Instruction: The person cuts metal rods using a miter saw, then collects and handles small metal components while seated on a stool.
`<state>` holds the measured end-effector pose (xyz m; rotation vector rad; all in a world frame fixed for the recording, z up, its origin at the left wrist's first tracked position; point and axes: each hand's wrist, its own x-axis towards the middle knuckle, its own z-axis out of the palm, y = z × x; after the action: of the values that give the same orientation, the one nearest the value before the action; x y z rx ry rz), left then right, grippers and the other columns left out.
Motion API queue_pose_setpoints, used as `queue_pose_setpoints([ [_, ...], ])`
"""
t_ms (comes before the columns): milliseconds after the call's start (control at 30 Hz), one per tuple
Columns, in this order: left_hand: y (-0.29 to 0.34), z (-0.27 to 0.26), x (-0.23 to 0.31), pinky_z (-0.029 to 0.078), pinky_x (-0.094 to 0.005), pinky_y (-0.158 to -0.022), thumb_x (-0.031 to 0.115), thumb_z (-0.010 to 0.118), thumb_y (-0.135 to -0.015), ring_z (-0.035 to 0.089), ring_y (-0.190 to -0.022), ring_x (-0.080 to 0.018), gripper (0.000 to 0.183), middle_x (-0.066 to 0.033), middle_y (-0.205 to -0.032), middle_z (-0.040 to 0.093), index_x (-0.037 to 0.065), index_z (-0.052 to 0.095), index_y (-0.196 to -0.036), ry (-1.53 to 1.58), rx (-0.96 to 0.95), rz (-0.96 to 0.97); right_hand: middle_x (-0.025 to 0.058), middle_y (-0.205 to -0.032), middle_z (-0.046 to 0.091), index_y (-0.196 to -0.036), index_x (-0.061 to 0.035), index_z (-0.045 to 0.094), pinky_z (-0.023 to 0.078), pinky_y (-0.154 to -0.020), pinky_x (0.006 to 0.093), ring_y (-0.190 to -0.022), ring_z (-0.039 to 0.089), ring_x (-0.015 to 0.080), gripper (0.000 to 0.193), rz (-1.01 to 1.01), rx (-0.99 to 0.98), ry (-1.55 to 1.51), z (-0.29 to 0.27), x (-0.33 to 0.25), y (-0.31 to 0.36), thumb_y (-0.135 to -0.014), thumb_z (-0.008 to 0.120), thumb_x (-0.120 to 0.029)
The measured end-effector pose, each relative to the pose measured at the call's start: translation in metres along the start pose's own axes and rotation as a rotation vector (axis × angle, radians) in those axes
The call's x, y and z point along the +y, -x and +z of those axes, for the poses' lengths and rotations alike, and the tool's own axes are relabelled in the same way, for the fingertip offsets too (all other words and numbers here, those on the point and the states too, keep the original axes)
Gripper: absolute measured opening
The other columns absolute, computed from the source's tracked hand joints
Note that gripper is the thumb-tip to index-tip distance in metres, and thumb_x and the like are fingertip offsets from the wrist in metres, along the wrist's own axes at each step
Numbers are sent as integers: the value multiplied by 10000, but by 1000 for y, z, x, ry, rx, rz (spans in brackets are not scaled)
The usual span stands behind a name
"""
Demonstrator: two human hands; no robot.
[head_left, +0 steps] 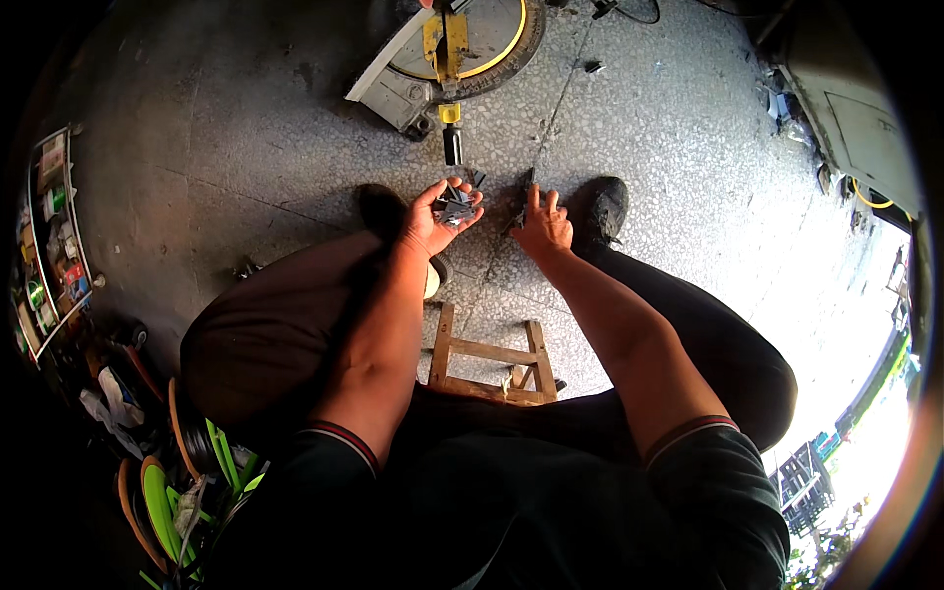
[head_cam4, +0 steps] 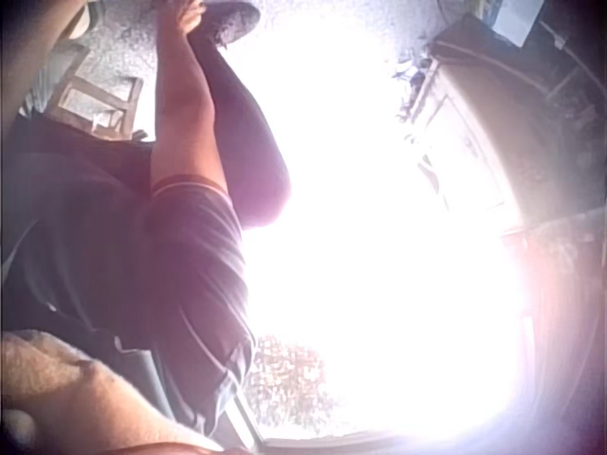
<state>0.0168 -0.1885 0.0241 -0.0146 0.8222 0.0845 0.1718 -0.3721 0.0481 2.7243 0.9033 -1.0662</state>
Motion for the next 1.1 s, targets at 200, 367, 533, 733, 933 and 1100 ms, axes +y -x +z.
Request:
queue_pose_setpoints([
  [200,0,2,2,486,-592,-1090,346,649,-1010,603,-1257,-382,297,-115,-1193,704,83,669,-1148,13,-12,-4,158,-1317,485,-1466,-167,379,620,-795,486,-1093,664,396,902,85,-69,-53,27,0,-8,-763,893,-404],
  [367,-1,2,1,468,-607,-1105,378,606,-1033,595,-1267,-393,328,-122,-1205,702,79,669,-1155,21,-14,4,171,-1317,476,-1492,-206,374,622,-791,486,-1070,666,400,901,60,-28,-65,12,-15,5,-768,889,-359],
  [533,-2,5,2,460,-612,-1106,423,571,-1047,593,-1271,-394,378,-124,-1220,701,84,680,-1172,29,-16,-4,164,-1330,479,-1339,-244,511,626,-755,489,-1059,660,405,599,-37,59,-21,16,-23,3,-819,808,-279],
  [733,-4,12,5,490,-595,-1068,499,585,-1027,634,-1211,-366,421,-94,-1172,714,112,707,-1139,6,-24,12,207,-1326,474,-1210,-213,596,625,-730,507,-1004,682,423,281,-83,91,-78,54,-7,-9,-940,608,-135],
  [933,-3,15,4,486,-604,-1066,524,566,-1028,637,-1201,-371,449,-98,-1165,714,113,712,-1136,28,-32,13,234,-1239,496,-1204,-168,602,599,-797,526,-1018,674,450,312,-40,27,-259,42,-1,-13,-900,662,-127],
  [1100,-8,15,0,488,-608,-1056,523,560,-1031,655,-1166,-367,448,-106,-1145,722,114,713,-1135,-8,-30,38,235,-1193,520,-1138,-106,566,563,-876,522,-1014,652,465,327,-91,77,-404,-15,-20,-19,-854,722,-150],
])
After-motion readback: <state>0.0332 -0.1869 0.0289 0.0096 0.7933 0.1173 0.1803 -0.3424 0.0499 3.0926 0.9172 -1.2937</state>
